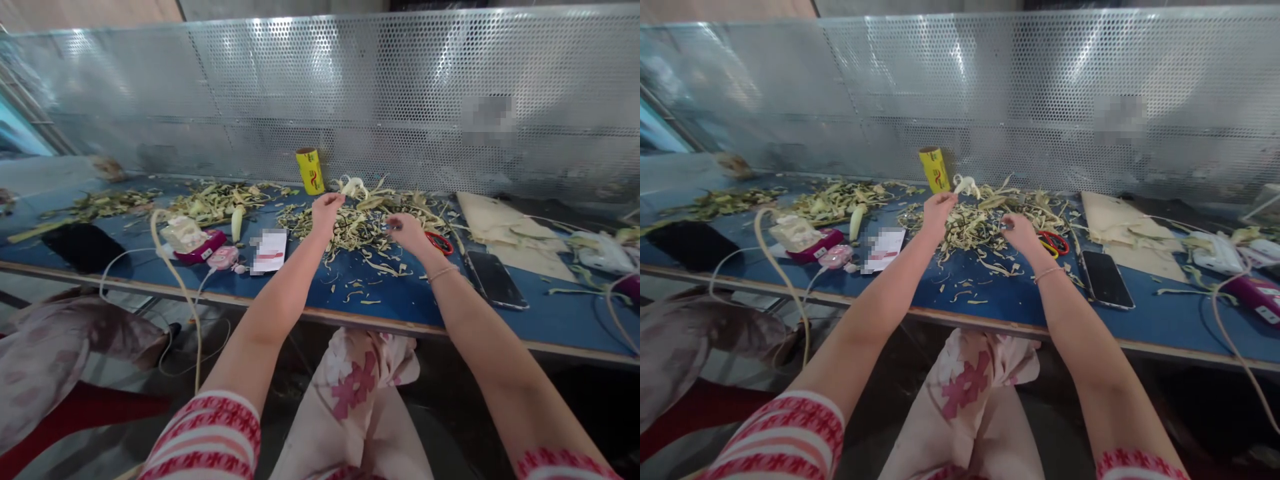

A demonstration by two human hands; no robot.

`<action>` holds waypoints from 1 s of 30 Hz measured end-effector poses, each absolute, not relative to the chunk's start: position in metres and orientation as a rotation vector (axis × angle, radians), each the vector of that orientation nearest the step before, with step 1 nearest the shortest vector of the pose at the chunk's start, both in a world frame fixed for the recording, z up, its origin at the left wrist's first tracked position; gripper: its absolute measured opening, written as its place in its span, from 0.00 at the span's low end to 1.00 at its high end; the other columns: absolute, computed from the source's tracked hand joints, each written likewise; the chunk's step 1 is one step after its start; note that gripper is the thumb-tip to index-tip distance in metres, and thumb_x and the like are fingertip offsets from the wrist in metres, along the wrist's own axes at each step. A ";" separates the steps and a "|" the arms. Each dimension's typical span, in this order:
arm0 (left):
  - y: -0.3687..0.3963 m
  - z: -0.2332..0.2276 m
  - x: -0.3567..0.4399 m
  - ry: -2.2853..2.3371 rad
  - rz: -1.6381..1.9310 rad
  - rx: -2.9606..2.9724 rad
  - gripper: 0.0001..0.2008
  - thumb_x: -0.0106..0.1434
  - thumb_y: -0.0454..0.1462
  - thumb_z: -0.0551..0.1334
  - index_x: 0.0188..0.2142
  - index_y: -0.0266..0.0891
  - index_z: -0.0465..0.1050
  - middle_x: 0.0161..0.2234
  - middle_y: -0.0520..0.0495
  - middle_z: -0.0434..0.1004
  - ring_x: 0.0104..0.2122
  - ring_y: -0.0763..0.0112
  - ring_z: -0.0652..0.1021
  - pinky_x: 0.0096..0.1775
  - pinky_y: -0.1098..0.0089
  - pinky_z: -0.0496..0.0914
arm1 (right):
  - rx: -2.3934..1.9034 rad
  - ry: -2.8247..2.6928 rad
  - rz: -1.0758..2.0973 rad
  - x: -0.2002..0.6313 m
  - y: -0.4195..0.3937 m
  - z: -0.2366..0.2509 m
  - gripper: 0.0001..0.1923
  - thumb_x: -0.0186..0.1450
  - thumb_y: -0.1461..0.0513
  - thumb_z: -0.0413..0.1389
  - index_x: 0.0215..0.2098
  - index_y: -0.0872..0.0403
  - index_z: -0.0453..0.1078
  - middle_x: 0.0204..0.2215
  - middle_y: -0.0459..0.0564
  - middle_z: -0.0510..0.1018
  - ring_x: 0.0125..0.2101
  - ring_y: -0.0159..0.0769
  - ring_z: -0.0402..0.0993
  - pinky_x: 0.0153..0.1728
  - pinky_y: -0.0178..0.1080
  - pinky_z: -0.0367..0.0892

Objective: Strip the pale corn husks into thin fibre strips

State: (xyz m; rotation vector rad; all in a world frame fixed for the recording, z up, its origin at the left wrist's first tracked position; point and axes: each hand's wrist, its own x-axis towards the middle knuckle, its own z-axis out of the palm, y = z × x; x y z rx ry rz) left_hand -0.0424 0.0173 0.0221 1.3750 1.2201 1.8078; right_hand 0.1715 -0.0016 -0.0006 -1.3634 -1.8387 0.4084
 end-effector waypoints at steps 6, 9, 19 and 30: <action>0.017 0.017 -0.045 1.224 1.741 1.550 0.07 0.57 0.37 0.62 0.27 0.35 0.74 0.26 0.47 0.77 0.28 0.72 0.74 0.35 0.72 0.67 | -1.407 -2.327 0.291 0.165 -0.011 -0.008 0.11 0.57 0.63 0.61 0.40 0.55 0.75 0.40 0.53 0.79 0.42 0.39 0.74 0.46 0.39 0.68; 0.019 0.014 -0.041 1.196 1.724 1.523 0.06 0.56 0.36 0.62 0.27 0.35 0.73 0.26 0.48 0.77 0.29 0.73 0.75 0.37 0.72 0.67 | -1.392 -2.382 0.296 0.162 -0.013 -0.009 0.11 0.59 0.63 0.60 0.40 0.57 0.75 0.39 0.54 0.79 0.40 0.38 0.75 0.45 0.38 0.68; 0.028 0.016 -0.053 1.231 1.873 1.393 0.03 0.54 0.34 0.63 0.28 0.36 0.73 0.27 0.49 0.75 0.29 0.73 0.74 0.36 0.73 0.67 | -1.422 -2.332 0.102 0.152 -0.009 -0.017 0.20 0.61 0.70 0.48 0.51 0.61 0.70 0.52 0.61 0.71 0.53 0.44 0.67 0.53 0.43 0.64; 0.031 0.012 -0.048 1.302 1.770 1.393 0.02 0.55 0.33 0.62 0.27 0.36 0.70 0.25 0.50 0.73 0.27 0.73 0.73 0.34 0.72 0.66 | -1.540 -2.414 0.033 0.141 -0.021 -0.019 0.22 0.65 0.64 0.46 0.55 0.57 0.68 0.60 0.59 0.65 0.60 0.51 0.58 0.57 0.55 0.59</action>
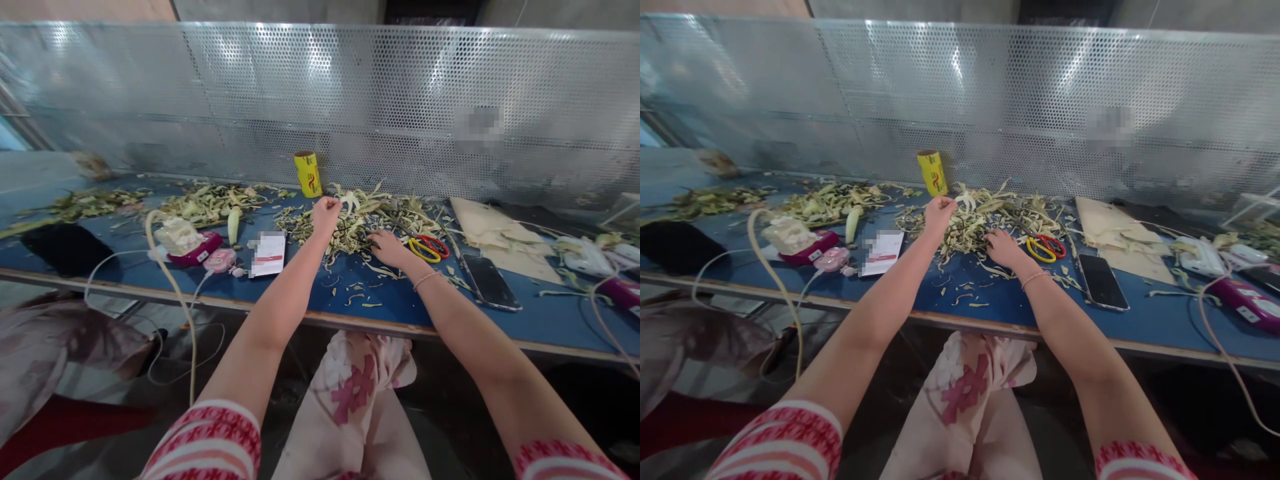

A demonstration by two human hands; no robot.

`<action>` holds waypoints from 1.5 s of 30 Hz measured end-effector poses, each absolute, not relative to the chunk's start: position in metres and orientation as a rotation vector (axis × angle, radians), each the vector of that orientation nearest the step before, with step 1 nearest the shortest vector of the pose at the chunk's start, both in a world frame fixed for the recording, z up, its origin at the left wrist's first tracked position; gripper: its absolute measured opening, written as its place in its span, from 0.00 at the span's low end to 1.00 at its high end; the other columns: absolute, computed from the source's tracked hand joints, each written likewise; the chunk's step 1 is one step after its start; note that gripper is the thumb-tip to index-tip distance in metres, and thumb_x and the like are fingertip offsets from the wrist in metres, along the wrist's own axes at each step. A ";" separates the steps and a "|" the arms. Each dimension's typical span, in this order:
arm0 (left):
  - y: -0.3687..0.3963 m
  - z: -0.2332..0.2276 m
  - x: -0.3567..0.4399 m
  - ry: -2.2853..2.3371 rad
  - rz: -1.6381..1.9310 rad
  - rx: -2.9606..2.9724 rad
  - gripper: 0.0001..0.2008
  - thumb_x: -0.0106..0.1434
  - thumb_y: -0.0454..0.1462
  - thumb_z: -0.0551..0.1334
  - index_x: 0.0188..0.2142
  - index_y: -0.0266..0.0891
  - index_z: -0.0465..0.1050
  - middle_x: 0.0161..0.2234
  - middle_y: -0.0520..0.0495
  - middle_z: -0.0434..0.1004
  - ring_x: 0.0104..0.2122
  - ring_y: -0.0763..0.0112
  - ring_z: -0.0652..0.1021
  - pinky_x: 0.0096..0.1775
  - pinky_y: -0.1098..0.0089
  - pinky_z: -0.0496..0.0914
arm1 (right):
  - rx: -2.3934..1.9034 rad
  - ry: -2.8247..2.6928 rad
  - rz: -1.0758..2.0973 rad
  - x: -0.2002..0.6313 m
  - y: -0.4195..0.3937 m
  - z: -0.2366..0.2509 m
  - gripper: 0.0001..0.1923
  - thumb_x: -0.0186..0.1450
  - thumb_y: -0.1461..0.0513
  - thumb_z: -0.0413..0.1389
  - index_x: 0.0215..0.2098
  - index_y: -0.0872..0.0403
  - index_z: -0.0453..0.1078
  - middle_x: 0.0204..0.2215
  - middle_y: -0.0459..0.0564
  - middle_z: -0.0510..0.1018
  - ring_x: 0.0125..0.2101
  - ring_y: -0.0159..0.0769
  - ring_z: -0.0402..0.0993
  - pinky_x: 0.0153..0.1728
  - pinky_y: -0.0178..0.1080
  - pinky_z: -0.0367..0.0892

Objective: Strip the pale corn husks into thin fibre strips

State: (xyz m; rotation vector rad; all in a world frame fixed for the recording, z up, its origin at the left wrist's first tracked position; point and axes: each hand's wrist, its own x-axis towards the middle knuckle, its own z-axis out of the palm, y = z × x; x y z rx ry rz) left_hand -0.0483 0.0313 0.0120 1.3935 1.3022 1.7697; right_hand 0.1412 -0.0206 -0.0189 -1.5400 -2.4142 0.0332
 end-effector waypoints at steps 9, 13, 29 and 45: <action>0.036 0.011 -0.052 1.246 1.819 1.373 0.02 0.52 0.33 0.63 0.25 0.36 0.71 0.24 0.51 0.74 0.28 0.73 0.74 0.36 0.72 0.67 | -1.299 -2.506 -0.230 0.114 -0.017 -0.008 0.31 0.63 0.70 0.43 0.64 0.58 0.55 0.65 0.59 0.57 0.62 0.48 0.54 0.59 0.52 0.54; 0.031 0.011 -0.048 1.184 1.794 1.399 0.02 0.52 0.33 0.63 0.26 0.36 0.70 0.26 0.50 0.75 0.30 0.73 0.75 0.37 0.72 0.68 | -1.472 -2.482 -0.166 0.093 0.003 0.001 0.22 0.67 0.65 0.43 0.58 0.56 0.64 0.59 0.62 0.65 0.58 0.51 0.61 0.52 0.51 0.64; 0.037 0.015 -0.053 1.107 1.889 1.252 0.03 0.52 0.33 0.63 0.27 0.36 0.70 0.24 0.52 0.72 0.27 0.76 0.72 0.34 0.74 0.66 | -1.449 -2.251 -0.103 0.119 0.006 0.028 0.12 0.65 0.65 0.47 0.35 0.57 0.73 0.34 0.54 0.79 0.36 0.38 0.73 0.41 0.38 0.66; 0.002 0.017 -0.027 1.129 1.469 1.635 0.04 0.54 0.36 0.64 0.28 0.37 0.71 0.24 0.51 0.71 0.25 0.74 0.70 0.31 0.72 0.63 | -0.971 -2.081 -0.068 0.168 -0.020 0.012 0.10 0.63 0.67 0.54 0.35 0.52 0.78 0.36 0.50 0.82 0.38 0.38 0.77 0.44 0.40 0.69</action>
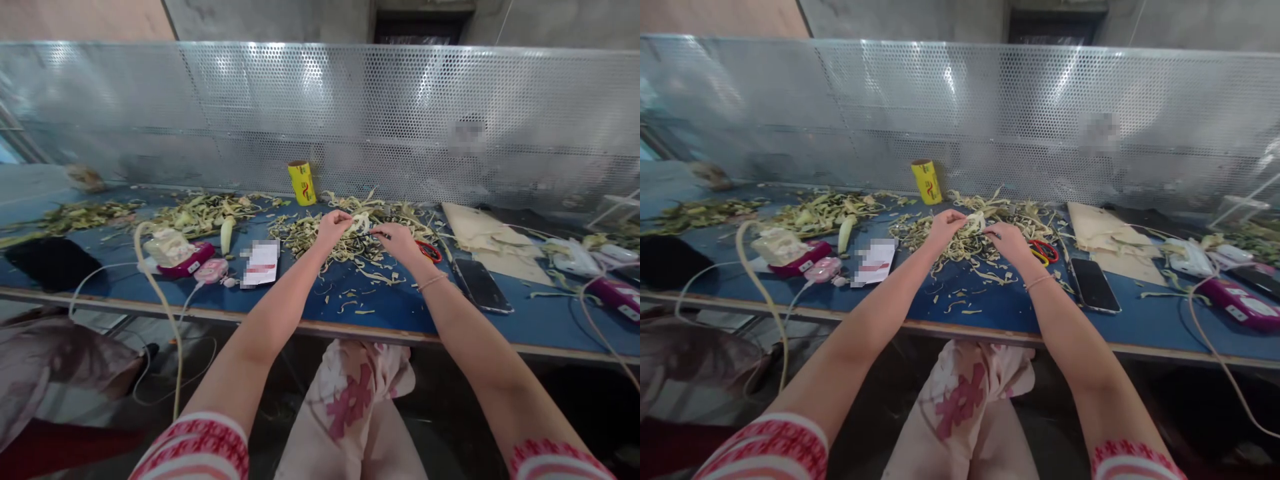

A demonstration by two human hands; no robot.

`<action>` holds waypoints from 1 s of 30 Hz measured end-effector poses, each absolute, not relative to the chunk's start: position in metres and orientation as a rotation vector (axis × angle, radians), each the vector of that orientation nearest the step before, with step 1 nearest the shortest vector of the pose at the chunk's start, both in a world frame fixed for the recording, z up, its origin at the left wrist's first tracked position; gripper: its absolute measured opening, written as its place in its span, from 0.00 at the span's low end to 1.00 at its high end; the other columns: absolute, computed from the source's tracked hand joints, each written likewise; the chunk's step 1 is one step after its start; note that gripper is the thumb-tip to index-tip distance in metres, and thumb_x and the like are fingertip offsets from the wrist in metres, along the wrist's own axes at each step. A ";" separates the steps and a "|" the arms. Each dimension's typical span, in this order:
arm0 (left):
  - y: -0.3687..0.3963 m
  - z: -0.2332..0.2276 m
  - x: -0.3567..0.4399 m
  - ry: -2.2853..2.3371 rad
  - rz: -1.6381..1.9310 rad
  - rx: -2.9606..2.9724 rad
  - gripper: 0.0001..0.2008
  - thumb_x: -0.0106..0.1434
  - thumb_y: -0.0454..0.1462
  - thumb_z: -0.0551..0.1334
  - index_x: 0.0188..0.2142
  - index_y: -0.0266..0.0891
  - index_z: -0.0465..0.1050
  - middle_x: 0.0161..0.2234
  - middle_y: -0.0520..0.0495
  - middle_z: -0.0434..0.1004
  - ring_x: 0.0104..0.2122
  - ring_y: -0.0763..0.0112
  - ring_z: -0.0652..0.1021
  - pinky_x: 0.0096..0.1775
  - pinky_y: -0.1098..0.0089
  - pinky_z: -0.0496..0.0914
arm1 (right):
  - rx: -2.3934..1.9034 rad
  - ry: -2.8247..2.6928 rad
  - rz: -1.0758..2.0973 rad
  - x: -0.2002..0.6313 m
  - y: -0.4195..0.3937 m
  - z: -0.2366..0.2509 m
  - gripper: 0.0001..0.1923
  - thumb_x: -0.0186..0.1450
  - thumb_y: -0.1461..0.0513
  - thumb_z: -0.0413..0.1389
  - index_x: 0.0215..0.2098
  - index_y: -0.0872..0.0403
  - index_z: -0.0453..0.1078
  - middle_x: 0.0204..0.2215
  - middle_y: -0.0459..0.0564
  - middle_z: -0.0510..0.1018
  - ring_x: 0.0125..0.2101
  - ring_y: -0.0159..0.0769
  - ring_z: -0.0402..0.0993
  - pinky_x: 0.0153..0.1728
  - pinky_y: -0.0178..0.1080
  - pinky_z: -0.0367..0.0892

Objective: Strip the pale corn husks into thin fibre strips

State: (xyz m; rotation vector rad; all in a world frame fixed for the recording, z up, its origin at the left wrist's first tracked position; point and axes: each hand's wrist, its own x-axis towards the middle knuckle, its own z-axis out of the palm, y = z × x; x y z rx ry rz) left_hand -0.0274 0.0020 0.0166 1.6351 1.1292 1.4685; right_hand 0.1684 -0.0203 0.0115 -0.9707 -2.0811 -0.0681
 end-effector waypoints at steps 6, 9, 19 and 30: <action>-0.003 0.006 -0.011 1.000 1.265 1.859 0.01 0.54 0.32 0.64 0.28 0.36 0.74 0.30 0.46 0.78 0.33 0.69 0.76 0.40 0.67 0.69 | -0.947 -2.103 -0.128 0.168 -0.027 0.019 0.08 0.62 0.66 0.57 0.33 0.51 0.79 0.33 0.51 0.82 0.37 0.42 0.75 0.44 0.43 0.65; -0.006 0.006 -0.008 0.927 1.193 1.986 0.01 0.54 0.32 0.64 0.28 0.36 0.75 0.31 0.45 0.79 0.34 0.68 0.77 0.43 0.65 0.70 | -0.942 -2.117 -0.159 0.171 -0.026 0.020 0.08 0.63 0.65 0.57 0.33 0.51 0.78 0.32 0.51 0.81 0.38 0.41 0.73 0.44 0.44 0.64; -0.014 0.016 -0.013 0.867 1.018 2.203 0.06 0.58 0.37 0.61 0.31 0.38 0.76 0.37 0.43 0.78 0.38 0.66 0.77 0.45 0.63 0.70 | -0.997 -1.986 0.294 0.176 -0.026 0.024 0.07 0.59 0.62 0.56 0.30 0.54 0.76 0.30 0.50 0.79 0.30 0.35 0.73 0.35 0.38 0.67; -0.007 0.017 -0.012 0.652 1.207 1.814 0.16 0.53 0.47 0.66 0.31 0.36 0.72 0.29 0.50 0.72 0.30 0.77 0.70 0.37 0.72 0.65 | -0.905 -1.656 0.868 0.180 -0.017 0.020 0.13 0.51 0.54 0.61 0.28 0.55 0.73 0.22 0.44 0.73 0.22 0.28 0.65 0.27 0.34 0.63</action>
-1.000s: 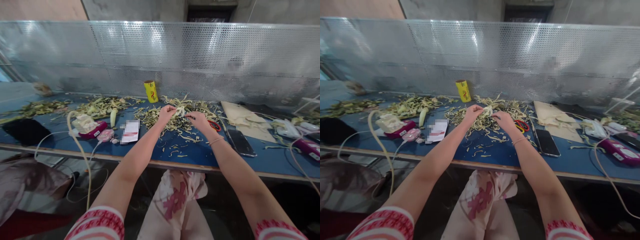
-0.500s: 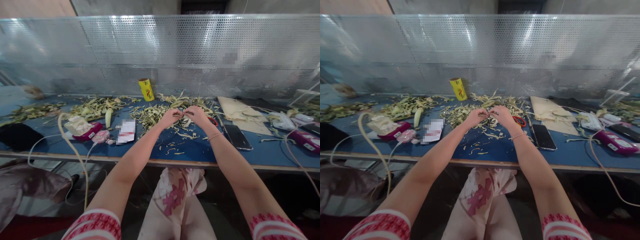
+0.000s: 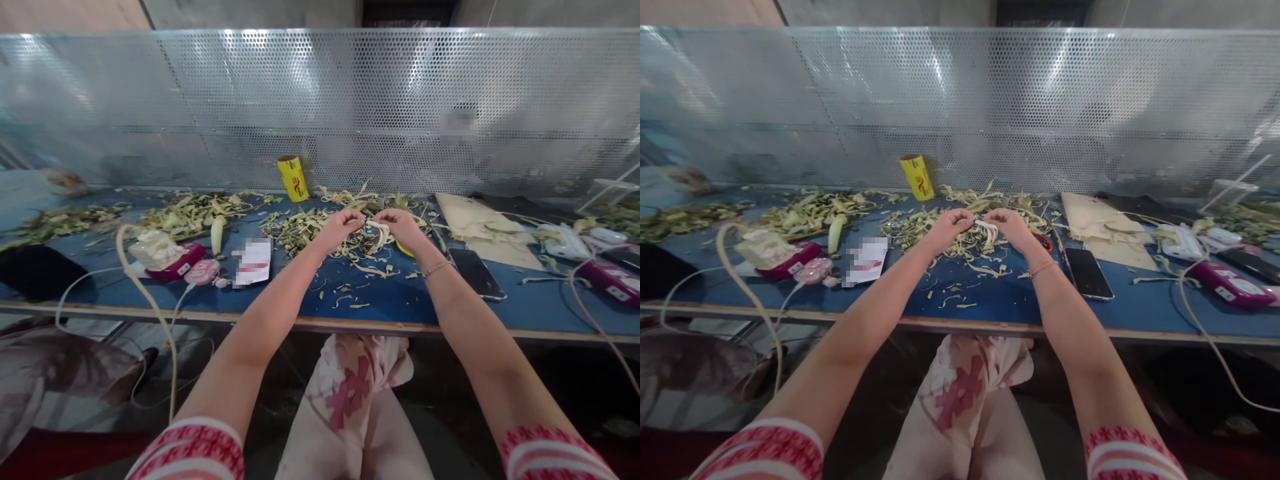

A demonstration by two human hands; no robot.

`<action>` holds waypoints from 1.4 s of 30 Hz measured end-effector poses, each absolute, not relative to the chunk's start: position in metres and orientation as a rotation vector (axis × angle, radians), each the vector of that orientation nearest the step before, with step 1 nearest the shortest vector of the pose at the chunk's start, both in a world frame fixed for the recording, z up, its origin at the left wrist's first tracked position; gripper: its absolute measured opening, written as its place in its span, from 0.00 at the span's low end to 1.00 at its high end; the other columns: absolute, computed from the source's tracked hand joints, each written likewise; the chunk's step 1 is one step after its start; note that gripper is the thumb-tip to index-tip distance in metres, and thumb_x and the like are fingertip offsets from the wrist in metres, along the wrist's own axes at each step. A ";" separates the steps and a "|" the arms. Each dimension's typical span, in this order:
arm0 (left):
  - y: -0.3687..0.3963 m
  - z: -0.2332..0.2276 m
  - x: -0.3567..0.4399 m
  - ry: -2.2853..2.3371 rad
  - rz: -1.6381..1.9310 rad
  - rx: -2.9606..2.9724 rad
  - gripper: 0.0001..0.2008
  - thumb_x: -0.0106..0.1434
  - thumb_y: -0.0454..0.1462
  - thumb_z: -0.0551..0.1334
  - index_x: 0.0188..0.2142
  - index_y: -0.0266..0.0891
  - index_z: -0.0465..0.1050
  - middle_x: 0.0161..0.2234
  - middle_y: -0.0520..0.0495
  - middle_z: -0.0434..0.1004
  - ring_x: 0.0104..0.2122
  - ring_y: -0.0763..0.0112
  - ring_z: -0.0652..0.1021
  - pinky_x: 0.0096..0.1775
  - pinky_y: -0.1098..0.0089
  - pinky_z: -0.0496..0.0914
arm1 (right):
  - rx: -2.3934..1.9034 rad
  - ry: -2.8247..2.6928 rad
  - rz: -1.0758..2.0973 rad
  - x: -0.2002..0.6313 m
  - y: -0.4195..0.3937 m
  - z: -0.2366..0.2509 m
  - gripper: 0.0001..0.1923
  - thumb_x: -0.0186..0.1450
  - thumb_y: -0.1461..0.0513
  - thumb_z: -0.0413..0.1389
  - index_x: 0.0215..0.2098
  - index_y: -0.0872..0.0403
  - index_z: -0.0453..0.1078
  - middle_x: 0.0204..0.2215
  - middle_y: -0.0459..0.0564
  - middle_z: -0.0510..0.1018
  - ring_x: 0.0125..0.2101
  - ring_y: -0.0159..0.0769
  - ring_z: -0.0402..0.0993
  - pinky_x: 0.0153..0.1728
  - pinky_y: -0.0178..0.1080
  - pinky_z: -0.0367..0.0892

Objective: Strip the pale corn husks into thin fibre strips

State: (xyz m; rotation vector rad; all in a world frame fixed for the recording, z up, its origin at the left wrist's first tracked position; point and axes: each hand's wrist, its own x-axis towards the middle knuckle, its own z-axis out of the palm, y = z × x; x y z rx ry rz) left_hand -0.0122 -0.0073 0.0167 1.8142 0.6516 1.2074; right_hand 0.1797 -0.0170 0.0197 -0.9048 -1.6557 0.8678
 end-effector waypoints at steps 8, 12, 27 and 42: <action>-0.017 0.025 -0.012 0.536 1.083 1.599 0.19 0.48 0.47 0.71 0.28 0.34 0.71 0.21 0.53 0.68 0.22 0.81 0.66 0.27 0.76 0.60 | -0.927 -1.518 0.728 0.175 -0.016 0.019 0.11 0.51 0.56 0.61 0.28 0.55 0.72 0.22 0.42 0.72 0.21 0.26 0.62 0.26 0.33 0.62; -0.017 0.026 -0.011 0.541 1.147 1.477 0.16 0.51 0.43 0.71 0.28 0.35 0.69 0.19 0.54 0.67 0.20 0.81 0.67 0.25 0.77 0.61 | -0.901 -1.605 0.795 0.169 -0.019 0.017 0.12 0.48 0.57 0.64 0.27 0.56 0.72 0.22 0.43 0.74 0.22 0.27 0.65 0.26 0.33 0.64; -0.017 0.025 -0.008 0.474 1.247 1.084 0.10 0.55 0.35 0.68 0.29 0.37 0.66 0.24 0.54 0.71 0.20 0.82 0.68 0.25 0.77 0.65 | -0.719 -1.385 1.060 0.132 -0.035 0.011 0.18 0.47 0.52 0.66 0.25 0.54 0.67 0.21 0.41 0.70 0.19 0.23 0.61 0.21 0.31 0.61; -0.021 0.030 -0.006 0.475 1.342 1.049 0.08 0.58 0.38 0.66 0.30 0.38 0.67 0.25 0.54 0.71 0.20 0.82 0.67 0.27 0.75 0.65 | -0.715 -1.457 0.974 0.126 -0.043 0.013 0.22 0.48 0.45 0.64 0.24 0.54 0.67 0.20 0.41 0.69 0.18 0.24 0.61 0.21 0.32 0.60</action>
